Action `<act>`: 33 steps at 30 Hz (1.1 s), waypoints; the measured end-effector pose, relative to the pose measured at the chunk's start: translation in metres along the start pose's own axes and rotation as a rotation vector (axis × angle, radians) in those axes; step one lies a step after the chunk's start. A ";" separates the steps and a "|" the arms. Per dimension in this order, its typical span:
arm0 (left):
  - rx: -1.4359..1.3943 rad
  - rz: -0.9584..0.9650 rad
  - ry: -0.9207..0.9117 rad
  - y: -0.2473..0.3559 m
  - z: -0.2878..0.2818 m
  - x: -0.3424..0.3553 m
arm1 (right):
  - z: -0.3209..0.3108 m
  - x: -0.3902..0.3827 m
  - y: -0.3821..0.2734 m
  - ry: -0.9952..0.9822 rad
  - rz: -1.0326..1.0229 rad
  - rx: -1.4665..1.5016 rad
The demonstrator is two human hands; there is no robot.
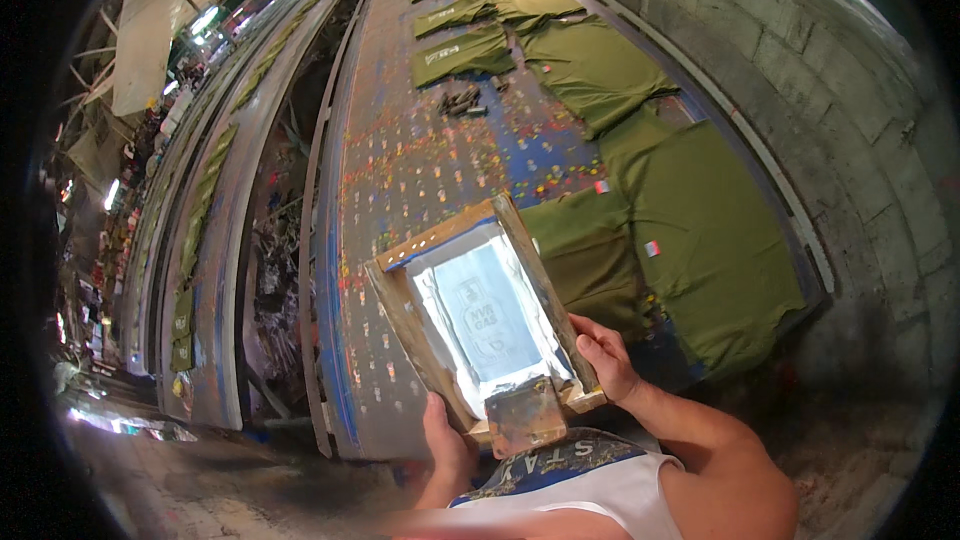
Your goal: The person repeatedly lays out green t-shirts on a workbench, aligns a screen-printing frame over the chest area, and uses a squeegee to pull white ink across the screen to print a logo. After each print, the shirt is folded and set aside, and the process is repeated on new shirts.
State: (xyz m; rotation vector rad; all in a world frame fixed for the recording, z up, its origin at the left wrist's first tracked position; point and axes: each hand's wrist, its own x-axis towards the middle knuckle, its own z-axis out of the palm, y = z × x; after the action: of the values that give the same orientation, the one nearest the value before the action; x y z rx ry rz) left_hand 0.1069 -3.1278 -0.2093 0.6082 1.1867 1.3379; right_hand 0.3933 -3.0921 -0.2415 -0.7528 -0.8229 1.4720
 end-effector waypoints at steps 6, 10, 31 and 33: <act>0.027 -0.036 -0.013 -0.027 0.071 -0.030 | -0.060 -0.031 -0.046 0.061 -0.022 0.039; 0.033 -0.066 -0.037 -0.038 0.092 -0.037 | -0.089 -0.039 -0.054 0.067 -0.011 0.037; -0.019 -0.158 -0.165 -0.064 0.094 -0.010 | -0.082 -0.058 -0.069 0.218 -0.022 -0.031; -0.012 -0.164 -0.172 -0.064 0.101 -0.012 | -0.086 -0.060 -0.077 0.208 -0.039 -0.029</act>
State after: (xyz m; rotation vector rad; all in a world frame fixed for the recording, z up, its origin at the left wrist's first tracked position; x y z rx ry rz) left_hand 0.2259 -3.1239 -0.2280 0.5925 1.0643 1.1303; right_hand 0.5109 -3.1456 -0.2232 -0.8911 -0.6979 1.3244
